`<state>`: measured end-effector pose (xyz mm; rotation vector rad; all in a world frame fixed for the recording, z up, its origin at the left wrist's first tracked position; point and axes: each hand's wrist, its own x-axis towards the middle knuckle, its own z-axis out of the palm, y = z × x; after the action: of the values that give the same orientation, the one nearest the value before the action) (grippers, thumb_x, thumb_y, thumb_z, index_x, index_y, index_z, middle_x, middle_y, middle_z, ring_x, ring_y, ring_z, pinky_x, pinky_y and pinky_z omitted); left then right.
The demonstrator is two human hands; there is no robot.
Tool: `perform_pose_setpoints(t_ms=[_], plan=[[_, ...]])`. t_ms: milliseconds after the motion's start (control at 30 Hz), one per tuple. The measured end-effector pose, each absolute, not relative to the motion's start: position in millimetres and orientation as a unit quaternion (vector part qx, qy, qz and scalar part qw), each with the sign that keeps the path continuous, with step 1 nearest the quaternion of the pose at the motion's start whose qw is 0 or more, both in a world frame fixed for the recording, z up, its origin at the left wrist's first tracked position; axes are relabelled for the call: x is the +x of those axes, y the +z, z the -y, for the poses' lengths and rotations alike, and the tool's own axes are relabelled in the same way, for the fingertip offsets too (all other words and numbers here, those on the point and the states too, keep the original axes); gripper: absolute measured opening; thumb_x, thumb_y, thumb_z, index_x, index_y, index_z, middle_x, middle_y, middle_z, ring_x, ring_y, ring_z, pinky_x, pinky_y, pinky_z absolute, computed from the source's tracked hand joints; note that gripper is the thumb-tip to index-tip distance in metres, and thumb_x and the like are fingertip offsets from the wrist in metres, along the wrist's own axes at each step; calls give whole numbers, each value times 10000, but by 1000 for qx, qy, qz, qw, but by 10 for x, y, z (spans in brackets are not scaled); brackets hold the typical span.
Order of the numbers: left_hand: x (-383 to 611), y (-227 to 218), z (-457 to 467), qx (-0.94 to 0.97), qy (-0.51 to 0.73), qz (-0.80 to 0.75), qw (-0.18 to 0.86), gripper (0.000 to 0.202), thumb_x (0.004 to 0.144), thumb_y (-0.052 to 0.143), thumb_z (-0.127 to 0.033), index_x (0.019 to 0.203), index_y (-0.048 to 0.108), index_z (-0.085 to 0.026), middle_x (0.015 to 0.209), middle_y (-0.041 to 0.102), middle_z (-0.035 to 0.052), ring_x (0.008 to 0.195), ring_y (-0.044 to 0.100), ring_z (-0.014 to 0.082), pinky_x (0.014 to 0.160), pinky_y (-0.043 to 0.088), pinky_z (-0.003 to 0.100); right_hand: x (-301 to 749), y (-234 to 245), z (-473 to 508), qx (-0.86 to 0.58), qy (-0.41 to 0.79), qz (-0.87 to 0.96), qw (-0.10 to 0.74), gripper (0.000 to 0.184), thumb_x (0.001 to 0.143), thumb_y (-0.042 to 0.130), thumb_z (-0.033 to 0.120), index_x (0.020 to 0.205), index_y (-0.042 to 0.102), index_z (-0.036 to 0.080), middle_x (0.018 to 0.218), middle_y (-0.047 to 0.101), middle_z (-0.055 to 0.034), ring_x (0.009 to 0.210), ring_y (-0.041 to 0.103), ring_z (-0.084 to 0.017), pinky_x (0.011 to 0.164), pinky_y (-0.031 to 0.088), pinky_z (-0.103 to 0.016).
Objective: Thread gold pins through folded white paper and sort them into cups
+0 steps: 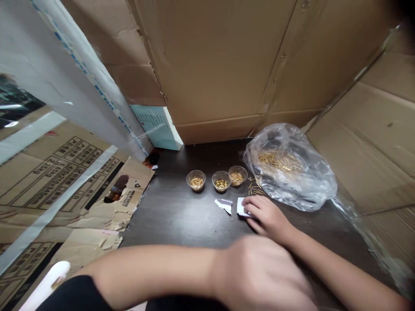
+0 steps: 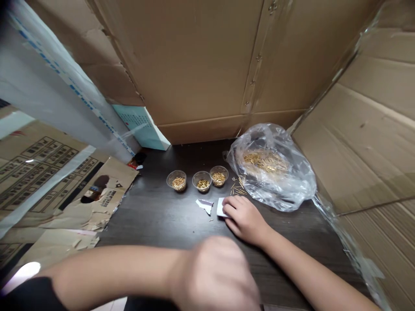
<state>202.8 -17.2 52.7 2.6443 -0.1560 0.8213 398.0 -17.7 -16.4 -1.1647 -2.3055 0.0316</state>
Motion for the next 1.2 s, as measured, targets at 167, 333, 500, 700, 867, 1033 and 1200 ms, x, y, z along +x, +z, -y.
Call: perform_pose_setpoints(t_ms=[167,333,500,700,867,1033,1200], plan=[[1550,181,-403,862,431,-135,231,129,899,618,-247,834,577,-143,676,540,26,581,471,110,544,375,260,3912,-10,231,-401,-57,797,447,240,844,585,30,1050,596,154,1220,580,-134,1117,538,-264,931,460,-449],[1460,6,-523,865,408,-149,252,558,873,699,-430,1306,555,-109,960,638,109,727,561,149,659,495,283,3616,60,178,-358,-17,803,477,253,855,576,22,1072,614,147,1321,561,-136,1167,528,-270,965,458,-472],[1495,-8,-500,886,384,-118,234,393,924,612,-169,1312,561,-131,1137,670,133,1015,650,201,875,561,304,3499,-30,105,-361,-14,803,474,217,891,586,52,1092,619,129,1399,519,-165,1193,518,-276,981,460,-478],[1520,-37,-531,882,377,-133,250,202,927,592,-125,1128,613,-145,969,671,76,870,636,157,788,542,264,3546,-104,81,-390,49,778,490,213,880,613,30,1053,556,142,1083,632,-103,966,586,-192,829,509,-380],[1501,-55,-522,854,441,-178,212,522,878,685,-174,1365,496,-180,1102,600,99,742,551,104,680,518,236,3527,-85,110,-411,19,763,499,166,890,575,55,1026,558,149,1235,542,-146,1084,552,-231,881,516,-411],[1414,196,-582,903,380,-155,127,231,876,703,-235,1084,636,-161,1202,570,124,884,571,154,776,522,291,3510,-36,161,-427,-10,756,496,161,890,554,86,1017,574,182,1400,435,-154,1202,494,-297,938,497,-504],[1422,536,-635,940,261,-108,192,193,935,601,-251,784,555,-139,753,588,31,723,528,137,696,438,277,3525,-51,173,-378,31,762,524,203,897,503,49,1024,544,203,888,603,-67,823,573,-195,745,521,-396]])
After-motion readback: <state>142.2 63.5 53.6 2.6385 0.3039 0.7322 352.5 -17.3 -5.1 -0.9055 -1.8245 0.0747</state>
